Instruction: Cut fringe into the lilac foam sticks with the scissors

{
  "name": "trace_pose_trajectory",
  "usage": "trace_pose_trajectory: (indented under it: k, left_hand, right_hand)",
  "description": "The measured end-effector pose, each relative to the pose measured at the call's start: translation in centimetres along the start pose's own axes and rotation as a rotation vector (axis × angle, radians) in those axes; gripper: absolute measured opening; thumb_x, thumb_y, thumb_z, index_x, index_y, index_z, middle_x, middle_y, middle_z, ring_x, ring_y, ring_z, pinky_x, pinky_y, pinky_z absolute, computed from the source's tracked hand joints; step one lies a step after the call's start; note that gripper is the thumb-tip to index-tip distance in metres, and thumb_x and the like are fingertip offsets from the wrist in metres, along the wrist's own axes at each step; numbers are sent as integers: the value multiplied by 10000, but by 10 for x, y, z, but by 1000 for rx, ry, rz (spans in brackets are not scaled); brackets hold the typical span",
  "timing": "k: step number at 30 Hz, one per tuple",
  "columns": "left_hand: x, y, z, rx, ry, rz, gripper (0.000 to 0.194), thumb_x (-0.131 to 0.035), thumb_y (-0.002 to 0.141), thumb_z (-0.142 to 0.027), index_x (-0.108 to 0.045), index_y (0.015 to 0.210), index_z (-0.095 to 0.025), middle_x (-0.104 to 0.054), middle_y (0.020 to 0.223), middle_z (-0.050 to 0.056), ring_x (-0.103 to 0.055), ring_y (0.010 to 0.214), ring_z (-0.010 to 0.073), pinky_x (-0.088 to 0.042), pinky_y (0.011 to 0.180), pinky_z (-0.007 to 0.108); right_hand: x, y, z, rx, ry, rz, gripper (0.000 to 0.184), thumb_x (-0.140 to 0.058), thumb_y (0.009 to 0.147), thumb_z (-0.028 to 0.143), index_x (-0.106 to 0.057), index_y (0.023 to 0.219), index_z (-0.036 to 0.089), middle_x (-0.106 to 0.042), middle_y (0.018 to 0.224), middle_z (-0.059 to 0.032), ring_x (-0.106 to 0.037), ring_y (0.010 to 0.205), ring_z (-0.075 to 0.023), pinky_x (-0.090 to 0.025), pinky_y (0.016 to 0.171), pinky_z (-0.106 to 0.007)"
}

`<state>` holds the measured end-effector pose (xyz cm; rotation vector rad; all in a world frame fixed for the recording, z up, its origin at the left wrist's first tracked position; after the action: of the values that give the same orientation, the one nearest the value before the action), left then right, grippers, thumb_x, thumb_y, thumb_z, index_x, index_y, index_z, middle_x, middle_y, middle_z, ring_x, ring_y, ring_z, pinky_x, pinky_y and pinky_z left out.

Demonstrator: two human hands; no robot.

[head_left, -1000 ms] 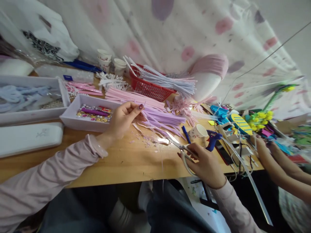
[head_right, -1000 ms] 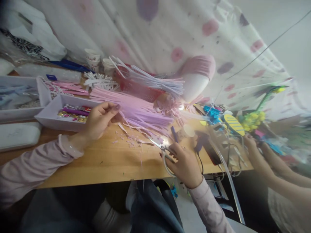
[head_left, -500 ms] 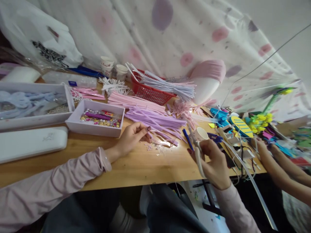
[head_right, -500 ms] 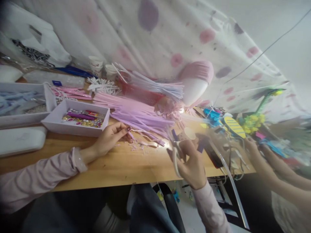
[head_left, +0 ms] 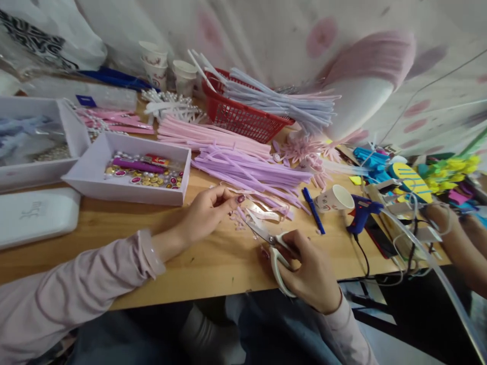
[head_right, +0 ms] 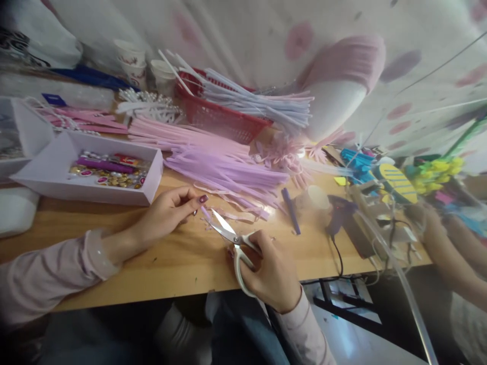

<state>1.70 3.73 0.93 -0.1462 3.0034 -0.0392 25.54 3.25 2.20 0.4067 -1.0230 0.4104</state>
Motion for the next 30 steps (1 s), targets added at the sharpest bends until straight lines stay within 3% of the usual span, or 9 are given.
trace_pose_trajectory:
  k: [8, 24, 30]
  left_hand:
    - [0, 0, 7, 62, -8, 28, 367, -659, 809, -478, -550, 617, -185, -405, 498, -54, -310, 434, 67, -200, 424, 233]
    - [-1, 0, 6, 134, -197, -22, 306, -660, 814, -361, -543, 637, -140, -489, 538, -47, -346, 403, 21, -205, 393, 181]
    - [-1, 1, 7, 121, -191, 0, 354, -703, 777, -427, -543, 631, -147, -469, 511, -52, -347, 402, 31, -208, 394, 189]
  right_hand:
    - [0, -4, 6, 10, -137, -10, 289, -655, 813, 451, -465, 808, 234, -566, 617, 27, -517, 531, -137, -354, 500, -252]
    - [-3, -8, 7, 4, -137, -12, 306, -675, 796, 442, -453, 777, 232, -510, 569, 52, -464, 493, -115, -322, 482, -238]
    - [-6, -7, 6, 3, -126, -26, 317, -687, 792, 438, -449, 765, 230, -479, 549, 62, -440, 478, -107, -310, 476, -239]
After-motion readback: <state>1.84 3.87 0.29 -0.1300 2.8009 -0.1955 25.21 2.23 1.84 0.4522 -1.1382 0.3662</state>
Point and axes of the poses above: each hand's wrist, its own y-axis towards the middle knuckle, its own x-axis out of the back of the hand, z = x × y, the point moved 2 cm from there along y, towards the middle knuckle
